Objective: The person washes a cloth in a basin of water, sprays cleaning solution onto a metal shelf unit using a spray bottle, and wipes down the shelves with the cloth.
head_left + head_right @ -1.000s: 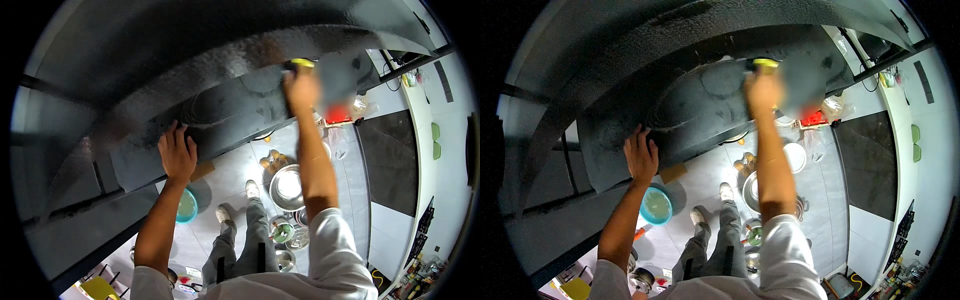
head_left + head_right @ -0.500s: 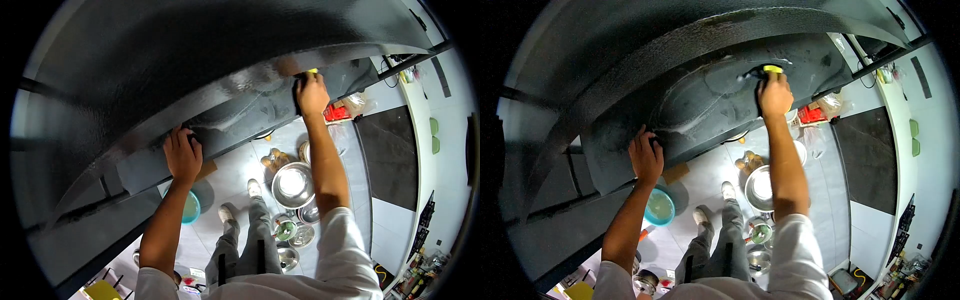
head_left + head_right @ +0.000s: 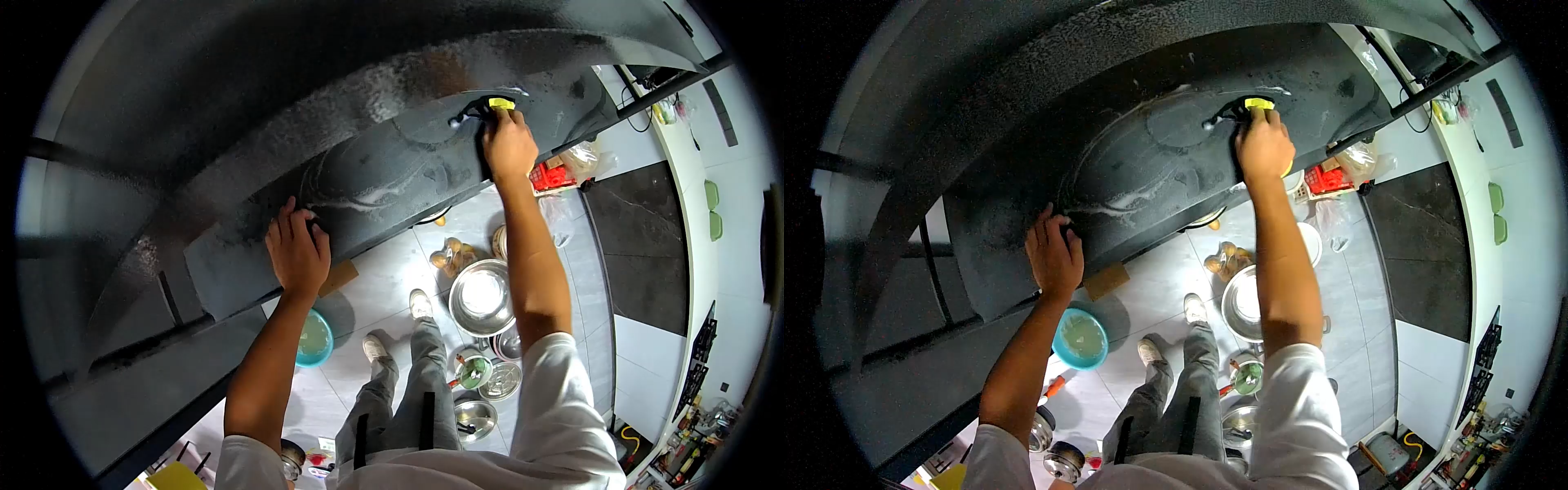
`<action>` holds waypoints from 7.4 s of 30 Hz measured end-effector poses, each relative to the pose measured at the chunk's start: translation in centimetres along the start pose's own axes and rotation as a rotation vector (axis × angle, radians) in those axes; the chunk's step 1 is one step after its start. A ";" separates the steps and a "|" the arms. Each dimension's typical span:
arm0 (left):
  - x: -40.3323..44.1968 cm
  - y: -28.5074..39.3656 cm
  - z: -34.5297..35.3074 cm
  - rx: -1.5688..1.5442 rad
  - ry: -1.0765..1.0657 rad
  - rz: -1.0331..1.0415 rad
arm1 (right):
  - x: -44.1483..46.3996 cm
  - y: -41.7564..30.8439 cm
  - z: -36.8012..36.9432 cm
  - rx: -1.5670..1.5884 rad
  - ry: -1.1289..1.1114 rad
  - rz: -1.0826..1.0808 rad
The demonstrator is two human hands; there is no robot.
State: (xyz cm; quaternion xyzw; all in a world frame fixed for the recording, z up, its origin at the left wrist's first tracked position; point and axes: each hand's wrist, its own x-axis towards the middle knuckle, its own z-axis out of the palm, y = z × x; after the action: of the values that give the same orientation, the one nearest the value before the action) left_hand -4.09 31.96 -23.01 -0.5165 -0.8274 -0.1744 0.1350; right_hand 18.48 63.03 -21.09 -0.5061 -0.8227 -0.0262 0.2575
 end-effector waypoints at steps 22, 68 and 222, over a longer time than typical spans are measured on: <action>0.1 -0.2 -0.3 -0.002 -0.065 -0.023 | -1.5 1.2 -1.6 0.235 -0.266 -0.571; 0.1 0.7 -0.4 -0.036 0.011 0.002 | 7.9 -1.8 6.6 -0.285 0.037 0.282; -73.0 -44.7 47.4 -0.560 -0.715 -1.000 | -84.6 -44.4 59.6 0.039 -1.361 -0.606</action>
State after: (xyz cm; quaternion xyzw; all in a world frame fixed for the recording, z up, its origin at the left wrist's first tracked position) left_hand -15.03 -24.81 -101.94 -0.1129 -0.8842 -0.2422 -0.3831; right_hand -12.75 -9.75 -101.12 -0.1570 -0.9040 0.2378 -0.3186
